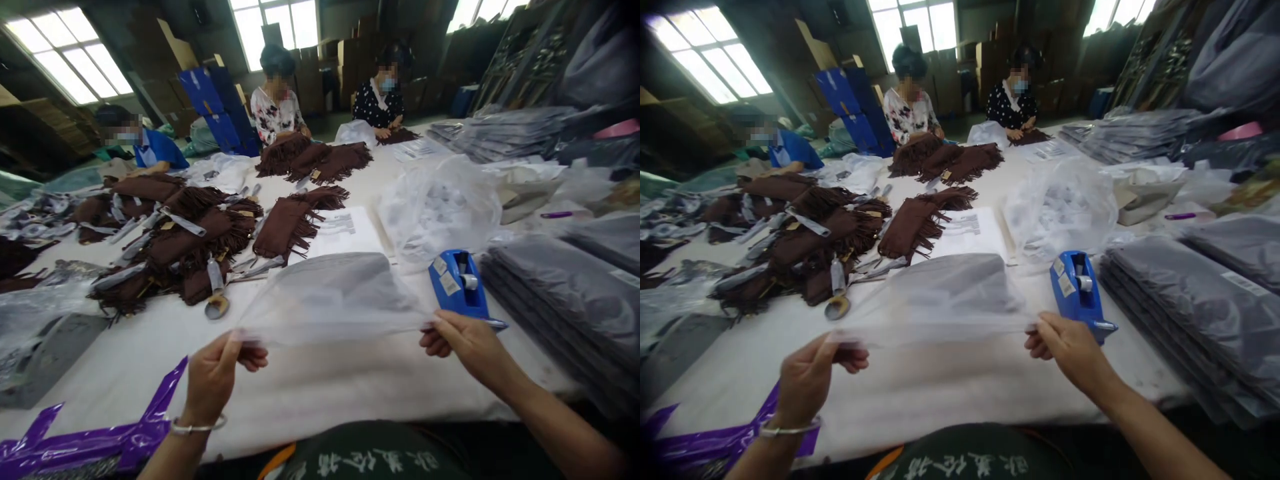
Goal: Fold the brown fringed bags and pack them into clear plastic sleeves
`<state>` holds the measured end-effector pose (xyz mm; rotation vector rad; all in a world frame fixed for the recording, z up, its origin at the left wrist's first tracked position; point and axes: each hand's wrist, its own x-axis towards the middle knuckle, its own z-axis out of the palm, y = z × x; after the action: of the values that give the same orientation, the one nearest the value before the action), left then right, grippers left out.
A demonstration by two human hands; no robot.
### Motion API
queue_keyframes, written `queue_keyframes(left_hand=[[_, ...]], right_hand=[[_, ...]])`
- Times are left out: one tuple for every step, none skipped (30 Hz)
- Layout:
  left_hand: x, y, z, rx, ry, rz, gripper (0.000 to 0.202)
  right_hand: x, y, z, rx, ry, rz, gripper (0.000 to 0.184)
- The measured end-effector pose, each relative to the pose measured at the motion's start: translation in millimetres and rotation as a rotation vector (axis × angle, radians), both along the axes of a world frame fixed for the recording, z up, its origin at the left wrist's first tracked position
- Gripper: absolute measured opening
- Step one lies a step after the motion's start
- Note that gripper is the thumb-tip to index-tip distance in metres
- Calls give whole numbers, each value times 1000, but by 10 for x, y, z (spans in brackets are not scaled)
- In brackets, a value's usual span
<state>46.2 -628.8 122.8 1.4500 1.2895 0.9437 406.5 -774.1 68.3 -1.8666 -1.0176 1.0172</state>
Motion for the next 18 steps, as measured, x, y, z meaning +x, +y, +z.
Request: queue_keyframes(left_hand=[[-67,-128,-188,-86,19,0,31],[-124,-256,-380,-169,24,16,33],[-173,-384,-568,-246,17,59,34],[-210,-508,-741,-332,1,110,36],[-235,-625,-894,-416,-22,168,39],[-244,-731,-1018,-507,-41,206,43],[-234,-821,-1111,-604,-46,204,49],[-201,-893,-1169,-692,-34,159,54],[-142,-943,-1193,-752,-4,74,57],[-55,-973,-1189,-771,42,-38,59],[59,-983,-1163,-743,99,-166,58],[199,-977,-1124,-669,161,-296,55],[360,-959,-1085,-552,220,-417,51],[537,-936,-1053,-408,278,-534,45],[724,-910,-1038,-251,338,-640,41],[913,-884,-1044,-88,405,-728,37],[1098,-862,-1071,76,475,-800,34],[1273,-843,-1116,222,541,-857,32]], right_hand=[[-99,-101,-188,-16,14,17,39],[-199,-201,-370,-32,18,35,38],[-295,-301,-537,-48,10,54,37],[-381,-397,-680,-60,-11,76,36],[-454,-487,-796,-68,-47,99,34],[-510,-565,-880,-75,-98,116,32],[-548,-629,-935,-82,-161,121,28],[-568,-673,-964,-89,-228,114,24],[-574,-696,-973,-94,-292,98,24],[-568,-699,-968,-92,-348,80,33],[-555,-683,-957,-78,-389,69,47],[-541,-654,-944,-42,-415,71,57],[-528,-619,-935,13,-428,85,59],[-522,-583,-931,78,-430,103,55],[-522,-551,-936,144,-423,116,48],[-531,-530,-950,202,-408,123,40],[-547,-520,-973,247,-390,121,37],[-568,-523,-1005,278,-376,109,36]])
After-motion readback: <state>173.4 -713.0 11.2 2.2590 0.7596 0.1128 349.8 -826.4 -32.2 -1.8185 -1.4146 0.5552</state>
